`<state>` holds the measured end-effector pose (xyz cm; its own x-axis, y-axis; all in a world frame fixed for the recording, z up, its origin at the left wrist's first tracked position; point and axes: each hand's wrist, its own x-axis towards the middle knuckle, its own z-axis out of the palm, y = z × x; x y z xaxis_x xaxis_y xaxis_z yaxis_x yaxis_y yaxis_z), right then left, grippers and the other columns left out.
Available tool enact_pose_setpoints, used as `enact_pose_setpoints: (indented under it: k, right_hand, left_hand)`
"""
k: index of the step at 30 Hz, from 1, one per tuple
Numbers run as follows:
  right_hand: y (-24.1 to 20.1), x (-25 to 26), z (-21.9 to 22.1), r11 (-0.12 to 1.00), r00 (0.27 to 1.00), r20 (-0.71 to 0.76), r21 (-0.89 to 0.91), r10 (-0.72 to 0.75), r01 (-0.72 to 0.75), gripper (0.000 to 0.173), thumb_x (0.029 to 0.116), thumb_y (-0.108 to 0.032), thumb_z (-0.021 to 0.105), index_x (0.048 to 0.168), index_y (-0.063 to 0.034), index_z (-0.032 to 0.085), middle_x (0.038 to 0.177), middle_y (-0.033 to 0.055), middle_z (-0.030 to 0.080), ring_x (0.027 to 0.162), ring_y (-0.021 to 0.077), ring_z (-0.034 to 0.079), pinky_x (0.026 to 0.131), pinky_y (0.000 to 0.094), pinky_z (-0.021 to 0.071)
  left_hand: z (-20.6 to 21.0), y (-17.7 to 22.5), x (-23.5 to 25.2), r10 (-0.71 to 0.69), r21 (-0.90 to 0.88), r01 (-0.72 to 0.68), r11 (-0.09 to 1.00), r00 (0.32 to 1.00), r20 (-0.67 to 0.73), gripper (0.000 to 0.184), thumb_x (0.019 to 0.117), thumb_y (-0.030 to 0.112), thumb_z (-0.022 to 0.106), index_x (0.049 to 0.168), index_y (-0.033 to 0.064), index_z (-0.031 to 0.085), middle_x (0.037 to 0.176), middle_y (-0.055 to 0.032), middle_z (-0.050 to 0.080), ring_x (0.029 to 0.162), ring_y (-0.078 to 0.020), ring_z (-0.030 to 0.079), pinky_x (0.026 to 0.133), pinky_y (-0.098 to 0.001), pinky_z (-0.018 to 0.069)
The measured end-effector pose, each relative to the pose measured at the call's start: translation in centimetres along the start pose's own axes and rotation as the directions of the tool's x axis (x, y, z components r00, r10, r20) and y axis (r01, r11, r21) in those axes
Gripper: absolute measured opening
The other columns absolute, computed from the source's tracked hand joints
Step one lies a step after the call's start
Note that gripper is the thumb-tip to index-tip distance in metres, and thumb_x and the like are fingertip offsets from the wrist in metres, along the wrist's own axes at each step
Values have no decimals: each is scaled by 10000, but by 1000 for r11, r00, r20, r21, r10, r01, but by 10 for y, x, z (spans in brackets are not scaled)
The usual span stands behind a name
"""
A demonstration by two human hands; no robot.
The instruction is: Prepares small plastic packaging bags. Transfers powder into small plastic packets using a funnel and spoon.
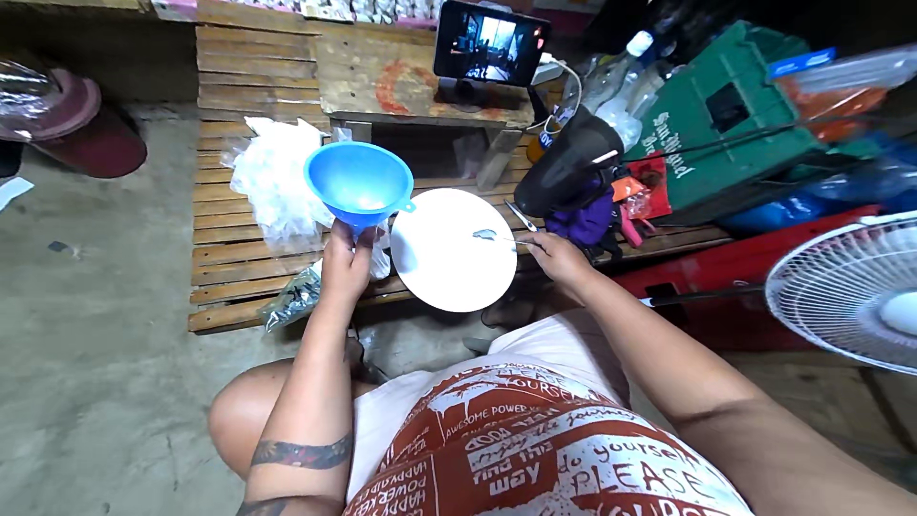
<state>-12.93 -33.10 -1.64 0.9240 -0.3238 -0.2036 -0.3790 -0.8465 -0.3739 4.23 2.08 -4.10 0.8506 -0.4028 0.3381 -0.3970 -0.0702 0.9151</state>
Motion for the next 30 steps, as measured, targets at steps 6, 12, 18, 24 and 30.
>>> enact_pose_setpoints:
  k: [6,12,18,24,30]
  right_hand:
    - [-17,18,-8,990,995,-80,-125,58,-68,365,1097,-153,411,1399,-132,616,1371,185,626,1272,388,600,1040,602,472]
    - [-28,-16,-8,971,998,30,-234,62,-54,344,1091,-183,436,1362,-161,648,1299,182,672,1207,411,639,971,655,493]
    - [-25,-6,-10,978,991,-39,-157,132,-136,373,1103,-200,391,1398,-131,610,1309,201,659,1199,417,640,973,650,490]
    - [-41,-28,1,963,981,74,-219,180,-160,374,1096,-215,400,1399,-138,605,1203,214,705,1110,454,673,913,682,501]
    - [-46,-25,-9,961,981,9,-204,193,-187,379,1094,-198,392,1408,-114,587,1187,236,700,1102,469,669,906,682,497]
  left_hand:
    - [6,-2,0,0,-9,0,1000,1000,9,413,1059,212,491,1372,-58,468,1146,-137,682,1036,-133,689,969,-375,562]
    - [1,-5,1,21,-14,-21,1000,1000,1,392,1058,187,478,1353,-70,468,1109,-133,688,1006,-140,693,952,-377,565]
    - [4,1,1,-2,4,2,1000,1000,4,399,1060,192,485,1355,-75,474,1111,-136,689,1009,-129,692,952,-357,564]
    - [2,-1,0,4,20,-4,1000,1000,-14,399,1055,210,486,1343,-65,489,1097,-132,696,1009,-134,693,954,-373,562]
    - [4,0,0,5,0,-5,1000,1000,7,388,1064,194,491,1356,-61,477,1110,-118,692,1008,-117,693,955,-356,566]
